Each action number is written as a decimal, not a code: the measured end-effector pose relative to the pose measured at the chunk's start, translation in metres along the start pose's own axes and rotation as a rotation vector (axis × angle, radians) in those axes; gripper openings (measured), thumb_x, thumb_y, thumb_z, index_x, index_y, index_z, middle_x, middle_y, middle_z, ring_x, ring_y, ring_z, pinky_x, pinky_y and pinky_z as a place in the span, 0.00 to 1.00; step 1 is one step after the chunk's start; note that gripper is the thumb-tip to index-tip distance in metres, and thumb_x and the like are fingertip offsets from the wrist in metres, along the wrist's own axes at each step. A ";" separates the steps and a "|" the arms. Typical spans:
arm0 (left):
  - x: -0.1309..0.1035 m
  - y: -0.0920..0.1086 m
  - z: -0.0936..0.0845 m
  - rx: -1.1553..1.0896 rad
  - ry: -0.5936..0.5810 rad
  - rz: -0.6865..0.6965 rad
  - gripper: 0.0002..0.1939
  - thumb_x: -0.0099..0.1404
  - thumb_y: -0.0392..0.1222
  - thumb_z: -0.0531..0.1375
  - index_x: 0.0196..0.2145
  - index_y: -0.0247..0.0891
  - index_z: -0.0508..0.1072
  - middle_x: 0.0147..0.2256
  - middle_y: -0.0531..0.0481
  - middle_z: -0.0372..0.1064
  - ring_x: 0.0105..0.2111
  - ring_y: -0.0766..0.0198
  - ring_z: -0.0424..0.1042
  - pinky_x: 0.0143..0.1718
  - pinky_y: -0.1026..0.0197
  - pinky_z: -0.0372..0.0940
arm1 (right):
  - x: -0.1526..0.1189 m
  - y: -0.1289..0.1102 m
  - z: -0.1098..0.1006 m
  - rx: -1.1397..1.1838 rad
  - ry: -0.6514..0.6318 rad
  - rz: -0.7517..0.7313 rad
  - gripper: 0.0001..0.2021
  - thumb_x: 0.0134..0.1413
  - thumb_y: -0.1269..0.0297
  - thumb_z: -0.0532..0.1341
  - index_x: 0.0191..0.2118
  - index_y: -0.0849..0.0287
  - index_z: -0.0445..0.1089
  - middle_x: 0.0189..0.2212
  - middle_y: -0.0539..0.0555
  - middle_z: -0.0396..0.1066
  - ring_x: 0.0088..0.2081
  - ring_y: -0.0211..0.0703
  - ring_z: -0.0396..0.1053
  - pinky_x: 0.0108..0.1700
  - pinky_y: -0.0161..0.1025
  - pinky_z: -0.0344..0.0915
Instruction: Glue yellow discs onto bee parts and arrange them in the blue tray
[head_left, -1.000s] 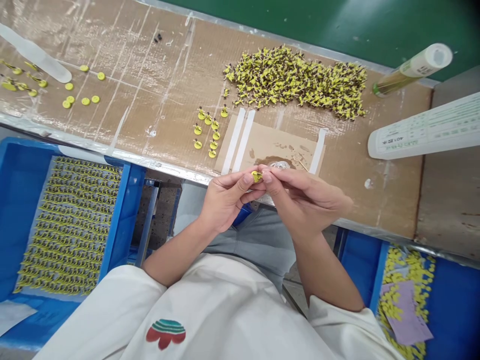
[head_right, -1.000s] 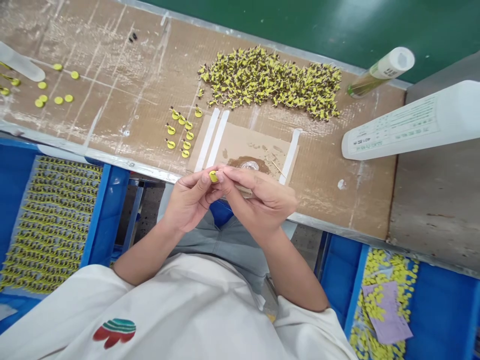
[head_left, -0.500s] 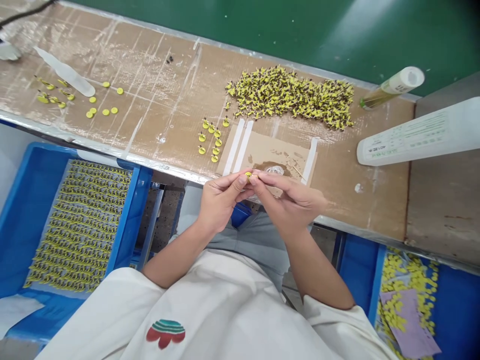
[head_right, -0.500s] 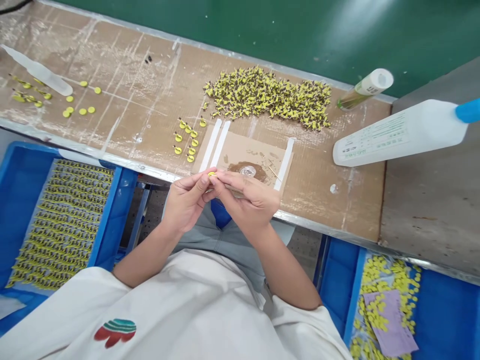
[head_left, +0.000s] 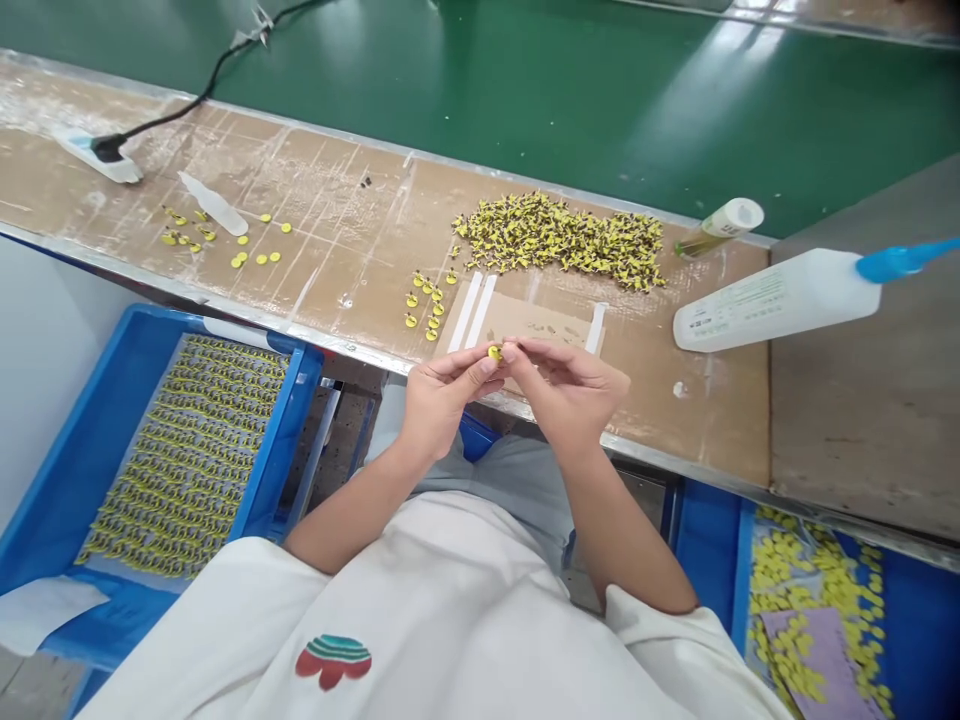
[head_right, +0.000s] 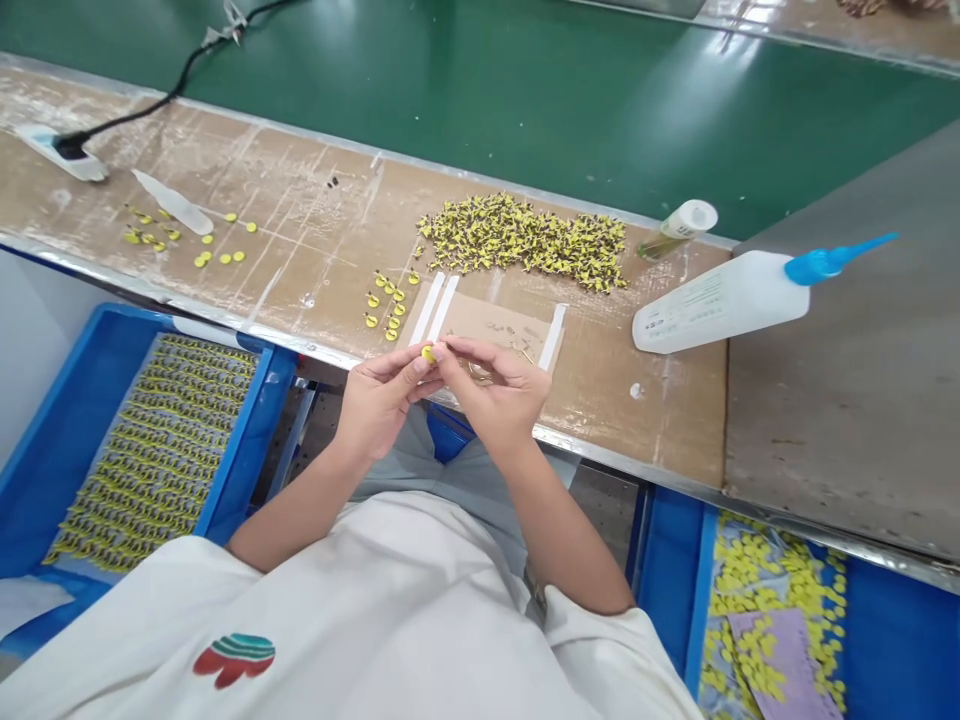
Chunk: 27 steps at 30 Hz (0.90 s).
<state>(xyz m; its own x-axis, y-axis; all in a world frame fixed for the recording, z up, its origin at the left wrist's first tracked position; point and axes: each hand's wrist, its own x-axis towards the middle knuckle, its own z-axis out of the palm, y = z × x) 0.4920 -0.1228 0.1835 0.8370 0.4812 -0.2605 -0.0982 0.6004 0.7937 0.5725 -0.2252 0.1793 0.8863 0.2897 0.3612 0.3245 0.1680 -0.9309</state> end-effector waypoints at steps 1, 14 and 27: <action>-0.001 0.000 0.001 0.002 0.003 0.023 0.13 0.57 0.44 0.73 0.41 0.43 0.84 0.44 0.47 0.81 0.43 0.58 0.81 0.46 0.57 0.77 | 0.001 -0.001 0.000 0.016 -0.001 0.018 0.09 0.53 0.67 0.73 0.41 0.54 0.80 0.38 0.50 0.79 0.39 0.41 0.79 0.45 0.36 0.79; -0.016 -0.001 0.002 0.052 0.194 0.349 0.11 0.55 0.42 0.74 0.38 0.43 0.85 0.38 0.49 0.82 0.39 0.61 0.81 0.47 0.54 0.78 | -0.009 -0.012 0.021 0.086 0.015 0.131 0.08 0.51 0.61 0.74 0.38 0.56 0.81 0.35 0.52 0.79 0.36 0.44 0.79 0.43 0.40 0.80; -0.032 -0.006 -0.006 0.275 0.219 0.511 0.10 0.62 0.41 0.69 0.43 0.48 0.84 0.39 0.50 0.80 0.38 0.64 0.78 0.44 0.60 0.77 | -0.027 -0.014 0.035 0.126 0.067 0.185 0.10 0.51 0.59 0.73 0.37 0.59 0.80 0.36 0.54 0.79 0.36 0.45 0.79 0.40 0.40 0.80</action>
<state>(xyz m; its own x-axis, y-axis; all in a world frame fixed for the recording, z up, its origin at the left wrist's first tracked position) 0.4629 -0.1381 0.1835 0.5883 0.8017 0.1060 -0.2904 0.0870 0.9529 0.5329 -0.2027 0.1846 0.9481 0.2643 0.1770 0.1145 0.2355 -0.9651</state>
